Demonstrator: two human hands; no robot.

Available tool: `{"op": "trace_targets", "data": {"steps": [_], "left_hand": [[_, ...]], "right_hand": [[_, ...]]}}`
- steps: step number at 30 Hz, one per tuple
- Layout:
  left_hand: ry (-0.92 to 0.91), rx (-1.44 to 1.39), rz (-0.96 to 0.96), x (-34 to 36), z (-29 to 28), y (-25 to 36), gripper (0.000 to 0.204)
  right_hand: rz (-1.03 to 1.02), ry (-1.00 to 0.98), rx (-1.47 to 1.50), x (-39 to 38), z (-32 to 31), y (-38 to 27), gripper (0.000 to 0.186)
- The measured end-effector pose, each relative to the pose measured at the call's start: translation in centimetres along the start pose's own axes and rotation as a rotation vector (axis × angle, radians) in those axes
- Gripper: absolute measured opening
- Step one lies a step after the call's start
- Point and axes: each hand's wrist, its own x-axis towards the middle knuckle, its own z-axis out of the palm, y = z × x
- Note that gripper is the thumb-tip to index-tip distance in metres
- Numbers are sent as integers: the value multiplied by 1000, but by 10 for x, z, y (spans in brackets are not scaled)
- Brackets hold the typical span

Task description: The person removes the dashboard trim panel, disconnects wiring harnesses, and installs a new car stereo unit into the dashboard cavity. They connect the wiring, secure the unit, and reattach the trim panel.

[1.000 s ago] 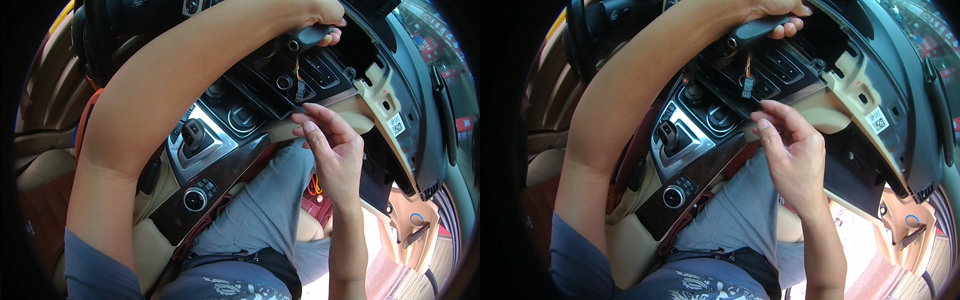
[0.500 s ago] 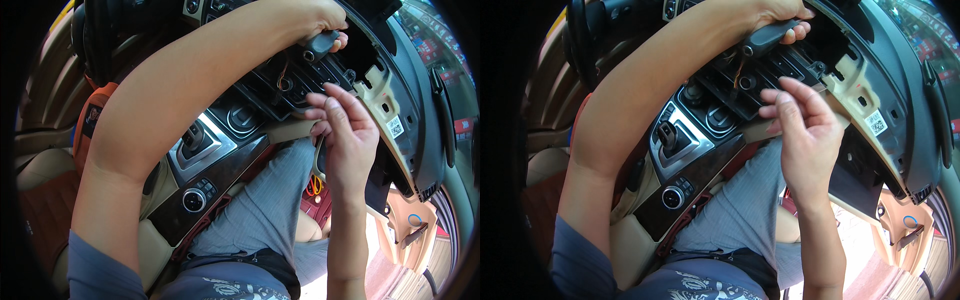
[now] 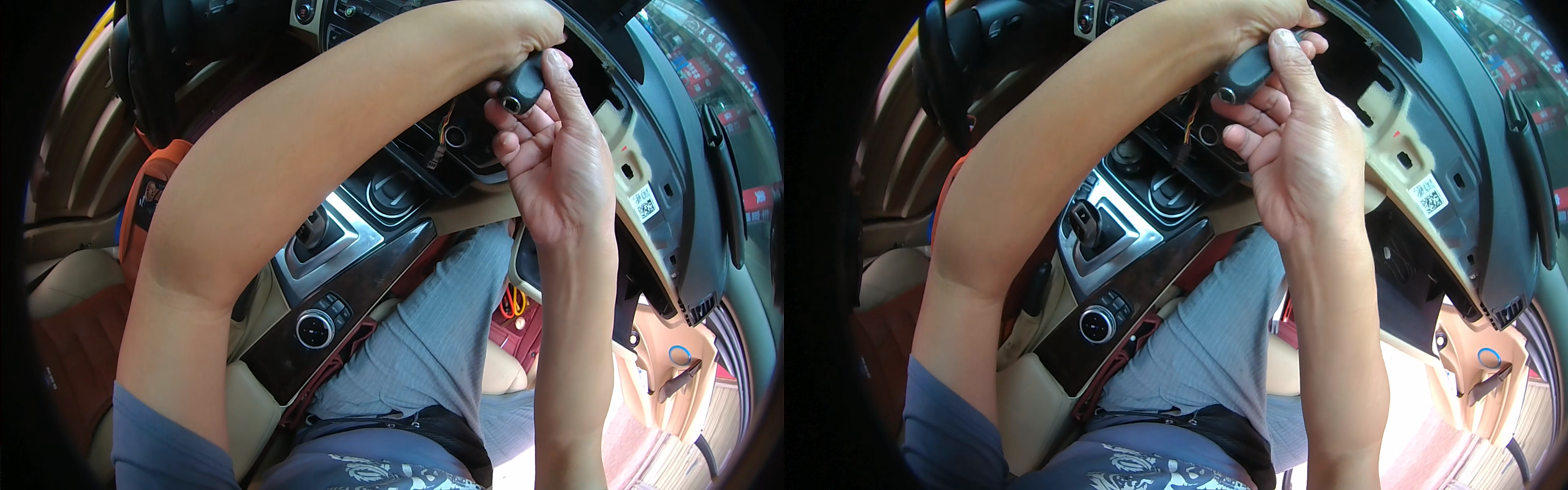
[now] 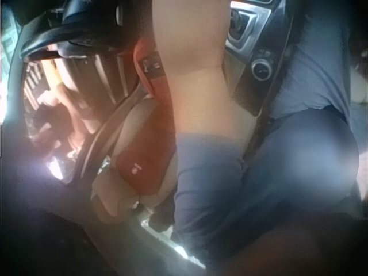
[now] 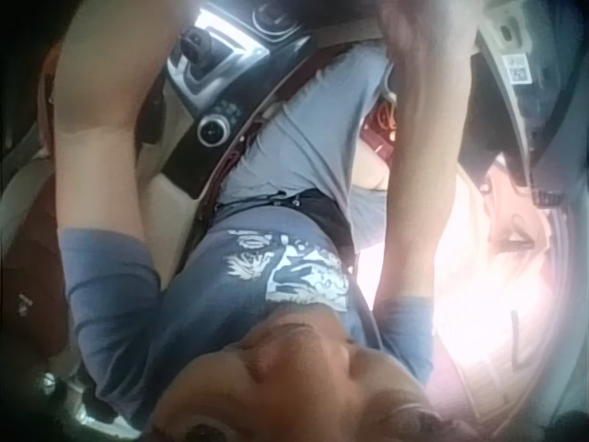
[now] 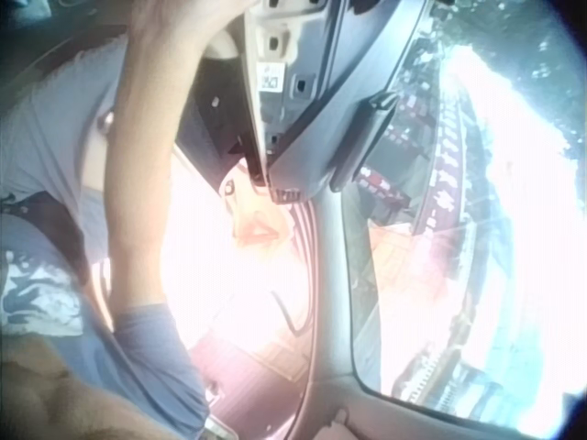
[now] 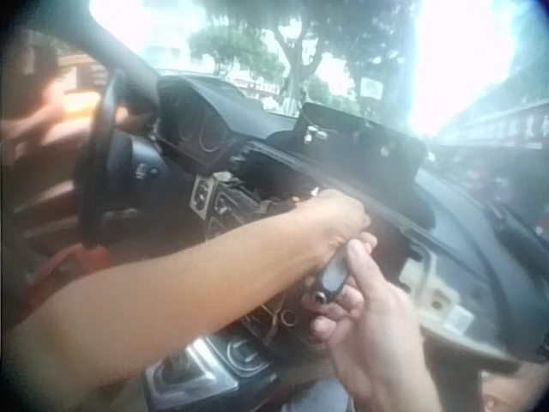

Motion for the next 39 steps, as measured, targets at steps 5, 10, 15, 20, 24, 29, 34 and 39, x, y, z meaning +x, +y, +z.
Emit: {"op": "trace_targets", "data": {"steps": [5, 10, 15, 20, 24, 29, 34, 39], "left_hand": [[55, -27, -9, -2, 3, 3, 15], [21, -90, -41, -4, 4, 6, 14], [51, -36, -53, -7, 5, 6, 13], [72, -59, -36, -8, 6, 7, 11], [-38, -134, -62, -7, 1, 10, 16], [-42, -185, -51, -3, -2, 9, 23], [-52, -270, -20, 4, -3, 4, 23], [5, -207, -62, 0, -5, 8, 20]], "right_hand": [[46, 42, 164, 7, -6, 1, 23], [86, -17, 280, 10, -12, 3, 20], [88, -34, 117, 3, -8, -6, 21], [75, 6, -180, -2, 0, -14, 21], [111, -117, 112, 2, -4, -11, 23], [128, -150, 258, 0, -9, -5, 26], [33, -26, 19, 4, -3, -2, 32], [57, -14, 118, 9, -2, 0, 28]]}}
